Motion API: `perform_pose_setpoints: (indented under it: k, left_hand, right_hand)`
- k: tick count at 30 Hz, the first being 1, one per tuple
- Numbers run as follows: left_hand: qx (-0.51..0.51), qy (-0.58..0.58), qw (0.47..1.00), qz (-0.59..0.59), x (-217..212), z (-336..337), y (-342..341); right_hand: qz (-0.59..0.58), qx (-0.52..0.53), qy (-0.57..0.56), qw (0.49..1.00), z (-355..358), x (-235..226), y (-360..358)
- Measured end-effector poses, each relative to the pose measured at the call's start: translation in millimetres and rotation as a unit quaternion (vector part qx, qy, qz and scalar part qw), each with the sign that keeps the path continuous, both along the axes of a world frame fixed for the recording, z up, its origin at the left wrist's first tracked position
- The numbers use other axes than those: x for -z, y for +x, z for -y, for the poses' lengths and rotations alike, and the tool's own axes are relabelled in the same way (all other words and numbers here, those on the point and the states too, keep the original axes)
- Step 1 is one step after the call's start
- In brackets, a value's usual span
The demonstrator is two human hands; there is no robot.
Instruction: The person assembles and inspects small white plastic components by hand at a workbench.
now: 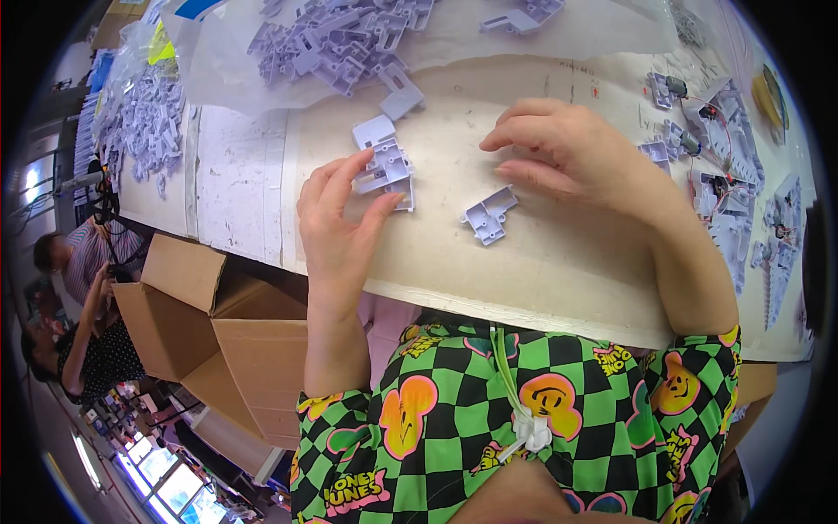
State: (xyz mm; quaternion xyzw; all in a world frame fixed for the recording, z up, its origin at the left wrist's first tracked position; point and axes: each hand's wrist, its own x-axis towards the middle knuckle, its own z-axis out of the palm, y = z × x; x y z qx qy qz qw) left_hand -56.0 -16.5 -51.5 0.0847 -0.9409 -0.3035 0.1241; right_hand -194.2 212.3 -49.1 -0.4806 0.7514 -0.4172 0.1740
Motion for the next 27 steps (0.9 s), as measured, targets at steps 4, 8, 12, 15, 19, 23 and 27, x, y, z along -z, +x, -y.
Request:
perform_pose_setpoints:
  k: [4,8,12,15,19,23,27]
  left_hand:
    - [-0.007,0.038,0.998,-0.039,-2.6,-3.4,0.2]
    - [0.035,0.045,0.997,-0.058,-8.3,-12.2,-0.7]
    - [0.091,0.123,0.985,-0.077,-9.6,-23.3,-5.3]
    - [0.096,0.189,0.973,-0.095,-7.3,-25.3,-8.1]
    - [0.096,0.239,0.960,-0.115,-7.8,-25.8,-7.6]
    - [0.053,0.221,0.969,-0.098,-10.6,-20.8,-3.4]
    - [-0.044,0.133,0.990,0.000,-14.2,-4.8,1.9]
  right_hand:
    - [-0.046,0.041,-0.028,0.998,6.4,1.7,8.5]
    - [0.115,0.099,-0.061,0.987,14.6,-9.4,23.3]
    - [0.257,0.058,-0.079,0.961,15.7,-5.5,24.2]
    - [0.416,0.076,-0.090,0.902,16.9,-7.2,25.4]
    - [0.461,0.074,-0.070,0.882,16.5,-15.9,22.4]
    - [0.388,0.103,-0.056,0.914,13.2,-10.7,17.1]
    - [0.199,0.165,0.050,0.965,3.0,-12.8,0.4]
